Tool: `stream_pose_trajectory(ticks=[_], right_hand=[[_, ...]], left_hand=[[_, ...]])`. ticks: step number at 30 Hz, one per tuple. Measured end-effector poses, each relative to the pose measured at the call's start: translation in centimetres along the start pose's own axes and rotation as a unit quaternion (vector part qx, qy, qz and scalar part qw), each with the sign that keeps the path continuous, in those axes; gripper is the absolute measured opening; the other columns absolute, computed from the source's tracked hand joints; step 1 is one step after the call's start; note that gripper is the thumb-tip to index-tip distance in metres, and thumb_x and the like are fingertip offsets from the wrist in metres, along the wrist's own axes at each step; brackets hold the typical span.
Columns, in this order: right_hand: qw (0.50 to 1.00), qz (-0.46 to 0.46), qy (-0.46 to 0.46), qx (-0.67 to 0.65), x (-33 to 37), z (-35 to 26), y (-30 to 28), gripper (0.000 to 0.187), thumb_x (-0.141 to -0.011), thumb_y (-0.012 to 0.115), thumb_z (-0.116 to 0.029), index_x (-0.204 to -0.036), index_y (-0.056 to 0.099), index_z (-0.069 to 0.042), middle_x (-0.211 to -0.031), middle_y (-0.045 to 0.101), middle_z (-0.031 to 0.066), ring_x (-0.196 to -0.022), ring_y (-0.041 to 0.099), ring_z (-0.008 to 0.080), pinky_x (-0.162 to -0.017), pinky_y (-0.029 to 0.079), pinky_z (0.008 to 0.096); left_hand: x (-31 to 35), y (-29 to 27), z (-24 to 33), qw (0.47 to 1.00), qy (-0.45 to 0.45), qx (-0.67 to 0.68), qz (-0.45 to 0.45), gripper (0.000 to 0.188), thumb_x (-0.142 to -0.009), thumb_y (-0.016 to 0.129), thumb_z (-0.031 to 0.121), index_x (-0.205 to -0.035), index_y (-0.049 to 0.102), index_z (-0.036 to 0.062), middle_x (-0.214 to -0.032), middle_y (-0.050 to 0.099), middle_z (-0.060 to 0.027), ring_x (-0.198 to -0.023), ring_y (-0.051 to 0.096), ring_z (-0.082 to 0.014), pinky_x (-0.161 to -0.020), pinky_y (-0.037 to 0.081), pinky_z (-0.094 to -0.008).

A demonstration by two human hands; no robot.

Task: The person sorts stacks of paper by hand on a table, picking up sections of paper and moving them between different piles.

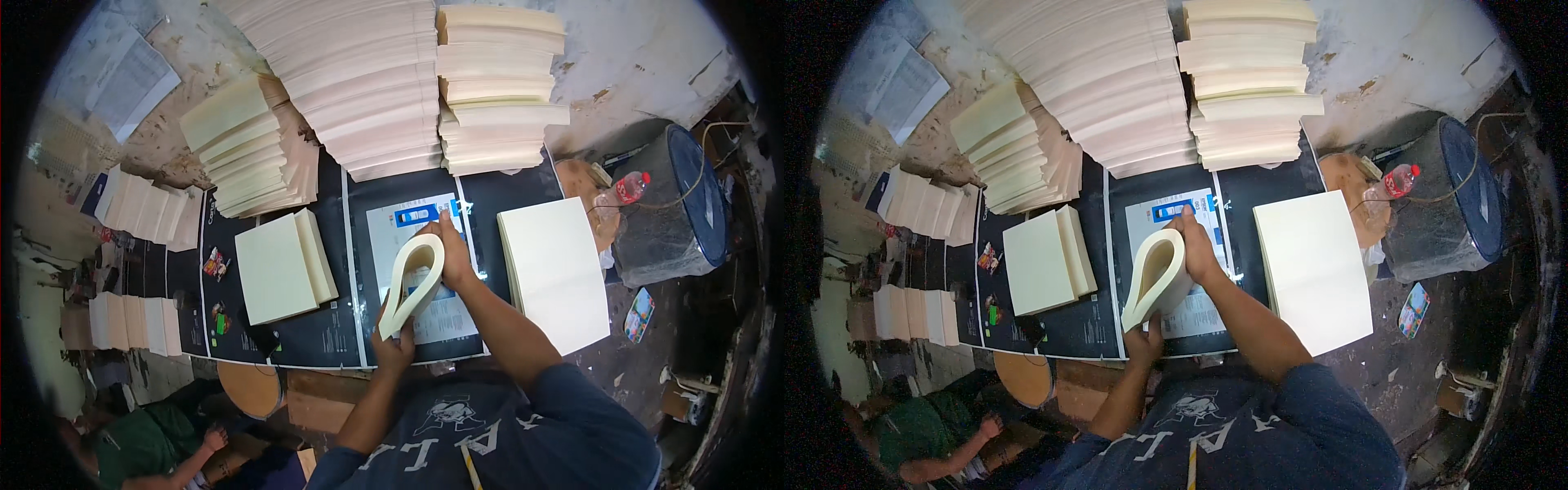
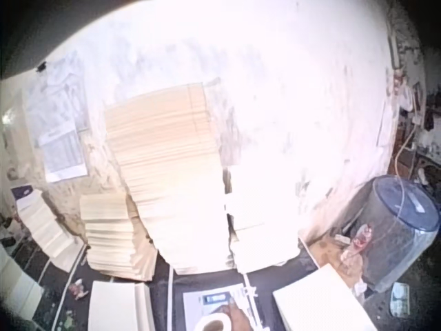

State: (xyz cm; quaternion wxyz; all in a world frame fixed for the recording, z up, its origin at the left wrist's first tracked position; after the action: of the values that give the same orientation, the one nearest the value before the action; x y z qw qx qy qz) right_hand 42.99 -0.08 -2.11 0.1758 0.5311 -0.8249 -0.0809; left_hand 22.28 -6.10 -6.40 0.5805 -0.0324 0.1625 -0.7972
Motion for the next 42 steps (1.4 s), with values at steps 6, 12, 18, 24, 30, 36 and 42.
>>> stream_pose_trajectory(ticks=[6, 12, 18, 24, 30, 36, 42], right_hand=[[0.998, 0.046, -0.042, 0.007, -0.1, 1.4, 0.6, 0.077, -0.103, 0.014, -0.054, -0.068, 0.061, -0.005, -0.064, 0.062, 0.0102, -0.063, 0.059, 0.0176, -0.068, 0.05, 0.0308], [0.995, 0.079, -0.057, 0.002, -0.2, 2.2, 1.0, 0.077, -0.102, 0.014, -0.058, -0.067, 0.059, -0.007, -0.064, 0.059, 0.0066, -0.061, 0.053, 0.0161, -0.066, 0.046, 0.03], [0.998, -0.052, -0.024, -0.015, -0.2, -1.9, 0.8, 0.09, -0.098, 0.001, -0.066, -0.084, 0.064, -0.003, -0.079, 0.067, 0.0101, -0.075, 0.063, 0.0194, -0.079, 0.051, 0.0321], [0.999, -0.015, -0.037, 0.019, 0.1, -2.0, 0.8, 0.092, -0.098, 0.006, -0.067, -0.059, 0.06, -0.004, -0.063, 0.061, 0.0112, -0.063, 0.059, 0.0188, -0.07, 0.05, 0.0302], [0.998, 0.044, -0.035, 0.003, 0.4, -1.9, 1.2, 0.088, -0.099, 0.012, -0.066, -0.056, 0.058, -0.005, -0.054, 0.056, 0.0099, -0.055, 0.055, 0.0167, -0.064, 0.048, 0.0278], [0.998, 0.031, -0.057, -0.006, -0.2, -0.7, 1.7, 0.09, -0.098, 0.01, -0.068, -0.056, 0.057, -0.004, -0.054, 0.056, 0.0108, -0.054, 0.054, 0.0182, -0.06, 0.047, 0.0284], [0.997, -0.002, -0.071, 0.005, 0.1, -0.9, 1.0, 0.094, -0.096, -0.002, -0.068, -0.061, 0.058, -0.004, -0.062, 0.061, 0.0123, -0.061, 0.057, 0.0213, -0.069, 0.049, 0.0312]], left_hand=[[1.6, -0.1, -3.1, 0.999, 0.035, -0.022, -0.002, 0.049, -0.087, 0.067, 0.002, -0.132, 0.049, -0.0067, -0.129, 0.059, -0.0232, -0.115, 0.061, -0.0285, -0.098, 0.047, -0.0364], [-0.1, 0.4, 0.2, 0.995, -0.082, 0.03, 0.038, 0.055, -0.081, 0.076, 0.006, -0.13, 0.052, -0.0042, -0.125, 0.061, -0.0206, -0.111, 0.062, -0.0298, -0.097, 0.048, -0.0375], [-0.8, 0.1, 0.1, 0.996, -0.085, -0.015, 0.003, 0.053, -0.081, 0.078, 0.012, -0.127, 0.056, -0.0024, -0.121, 0.062, -0.0196, -0.109, 0.062, -0.0316, -0.096, 0.048, -0.0394], [0.1, 0.8, -0.7, 0.998, -0.067, 0.013, 0.0, 0.052, -0.083, 0.076, 0.009, -0.129, 0.055, -0.0028, -0.124, 0.06, -0.0213, -0.117, 0.058, -0.0329, -0.102, 0.044, -0.041], [-0.3, 0.9, 0.8, 1.0, -0.027, -0.009, 0.009, 0.049, -0.084, 0.071, 0.002, -0.131, 0.055, -0.002, -0.124, 0.061, -0.0208, -0.115, 0.06, -0.0322, -0.1, 0.046, -0.0385], [0.7, 0.2, -0.3, 0.995, -0.1, 0.031, -0.002, 0.05, -0.083, 0.07, -0.001, -0.13, 0.056, -0.0013, -0.124, 0.061, -0.0203, -0.115, 0.061, -0.0314, -0.099, 0.046, -0.0376], [-1.3, 0.5, 0.6, 0.998, 0.042, -0.045, 0.018, 0.053, -0.08, 0.071, -0.002, -0.131, 0.055, 0.0018, -0.126, 0.06, -0.0185, -0.114, 0.06, -0.0333, -0.098, 0.047, -0.038]])
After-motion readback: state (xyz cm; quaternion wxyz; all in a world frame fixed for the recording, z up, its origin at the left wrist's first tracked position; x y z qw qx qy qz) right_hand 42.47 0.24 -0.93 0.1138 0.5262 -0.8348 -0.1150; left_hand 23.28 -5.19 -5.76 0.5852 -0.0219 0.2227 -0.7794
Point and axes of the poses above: each hand's wrist, its own x-axis away from the middle knuckle, its own y-axis out of the palm, z = x × y, the point moved 1 cm from there along -x, towards the middle knuckle
